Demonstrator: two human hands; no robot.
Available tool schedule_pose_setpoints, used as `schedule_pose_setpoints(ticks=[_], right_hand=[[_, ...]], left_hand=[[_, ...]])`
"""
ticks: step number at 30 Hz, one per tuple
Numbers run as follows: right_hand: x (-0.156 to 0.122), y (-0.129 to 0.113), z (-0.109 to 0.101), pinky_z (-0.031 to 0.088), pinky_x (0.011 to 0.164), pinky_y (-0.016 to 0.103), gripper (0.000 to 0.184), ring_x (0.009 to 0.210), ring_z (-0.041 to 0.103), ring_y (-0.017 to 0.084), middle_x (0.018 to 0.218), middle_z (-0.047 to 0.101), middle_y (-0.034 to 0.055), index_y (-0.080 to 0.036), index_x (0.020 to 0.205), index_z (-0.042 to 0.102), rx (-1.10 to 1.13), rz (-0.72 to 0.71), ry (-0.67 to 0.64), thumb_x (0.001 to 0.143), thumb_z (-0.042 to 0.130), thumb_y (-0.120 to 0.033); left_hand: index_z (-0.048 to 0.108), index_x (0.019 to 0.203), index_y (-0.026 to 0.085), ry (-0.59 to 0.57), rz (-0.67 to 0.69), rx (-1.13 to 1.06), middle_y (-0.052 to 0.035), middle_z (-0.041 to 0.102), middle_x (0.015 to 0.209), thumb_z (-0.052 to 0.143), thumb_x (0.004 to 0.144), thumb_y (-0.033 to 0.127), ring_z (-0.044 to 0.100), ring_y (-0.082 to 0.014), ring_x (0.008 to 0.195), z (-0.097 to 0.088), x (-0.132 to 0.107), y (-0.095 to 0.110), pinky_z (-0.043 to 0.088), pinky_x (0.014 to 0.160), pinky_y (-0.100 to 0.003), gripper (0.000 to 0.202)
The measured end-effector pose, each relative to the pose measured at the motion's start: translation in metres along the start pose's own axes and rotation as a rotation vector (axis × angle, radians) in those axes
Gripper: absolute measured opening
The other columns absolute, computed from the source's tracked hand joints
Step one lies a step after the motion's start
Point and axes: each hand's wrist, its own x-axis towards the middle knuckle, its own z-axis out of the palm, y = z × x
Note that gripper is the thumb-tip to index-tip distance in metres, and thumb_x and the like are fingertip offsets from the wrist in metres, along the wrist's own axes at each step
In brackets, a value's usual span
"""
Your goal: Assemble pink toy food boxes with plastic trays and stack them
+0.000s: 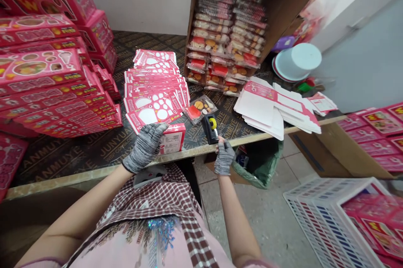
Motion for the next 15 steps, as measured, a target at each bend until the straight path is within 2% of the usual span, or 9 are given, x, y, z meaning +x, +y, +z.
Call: schedule_pose_setpoints(ticks=[1,2,4,6,8,10,15], right_hand=[[-0.008,-0.019,0.009,0.031,0.046,0.023,0.047,0.045,0.039,0.009,0.053,0.049,-0.0074,-0.017,0.105,0.071,0.143,0.073,-0.096,0.083,0.063,-0.057],[-0.016,-0.039,0.02,0.029,0.045,0.023,0.05,0.042,0.036,0.008,0.049,0.047,-0.0088,-0.016,0.113,0.071,0.268,0.136,-0.254,0.082,0.066,-0.056],[-0.033,-0.076,0.041,0.025,0.043,0.023,0.055,0.038,0.03,0.008,0.041,0.042,-0.0104,-0.013,0.118,0.071,0.451,0.253,-0.561,0.08,0.069,-0.054],[-0.045,-0.102,0.061,0.024,0.044,0.024,0.054,0.037,0.026,0.007,0.038,0.038,-0.0107,-0.011,0.117,0.073,0.572,0.346,-0.746,0.081,0.07,-0.052],[-0.052,-0.114,0.075,0.023,0.044,0.024,0.051,0.037,0.023,0.007,0.036,0.036,-0.0109,-0.012,0.114,0.074,0.665,0.43,-0.839,0.08,0.07,-0.049],[-0.052,-0.113,0.084,0.02,0.042,0.023,0.044,0.036,0.019,0.007,0.035,0.034,-0.0113,-0.014,0.108,0.076,0.743,0.514,-0.887,0.079,0.071,-0.047],[-0.045,-0.1,0.088,0.018,0.04,0.021,0.026,0.037,0.014,0.007,0.036,0.03,-0.0112,-0.017,0.091,0.075,0.845,0.642,-0.937,0.086,0.066,-0.041]], left_hand=[[0.059,0.126,0.017,0.025,-0.007,-0.006,-0.0127,0.071,0.118,0.044,0.089,0.006,0.067,-0.0243,0.106,0.0,0.0,0.0,0.054,0.094,-0.042,0.042],[0.059,0.125,0.017,0.054,-0.009,-0.01,-0.0122,0.071,0.117,0.044,0.09,0.007,0.067,-0.0239,0.105,0.001,-0.001,0.0,0.054,0.093,-0.042,0.039],[0.058,0.123,0.017,0.106,-0.005,-0.02,-0.0117,0.072,0.115,0.043,0.091,0.009,0.068,-0.0233,0.105,0.001,-0.002,-0.001,0.055,0.092,-0.041,0.036],[0.056,0.124,0.017,0.144,0.008,-0.04,-0.0113,0.072,0.114,0.043,0.093,0.011,0.068,-0.0228,0.106,0.0,-0.003,-0.001,0.055,0.092,-0.04,0.034],[0.056,0.124,0.017,0.178,0.03,-0.066,-0.0108,0.072,0.113,0.045,0.094,0.013,0.068,-0.0223,0.105,-0.001,-0.003,-0.001,0.055,0.092,-0.039,0.032],[0.056,0.125,0.017,0.195,0.062,-0.093,-0.0105,0.072,0.112,0.046,0.094,0.013,0.067,-0.0217,0.105,-0.002,-0.003,-0.001,0.054,0.092,-0.038,0.033],[0.062,0.125,0.017,0.149,0.142,-0.025,-0.0141,0.071,0.117,0.044,0.095,0.012,0.066,-0.0242,0.108,-0.007,-0.002,-0.002,0.054,0.089,-0.039,0.036]])
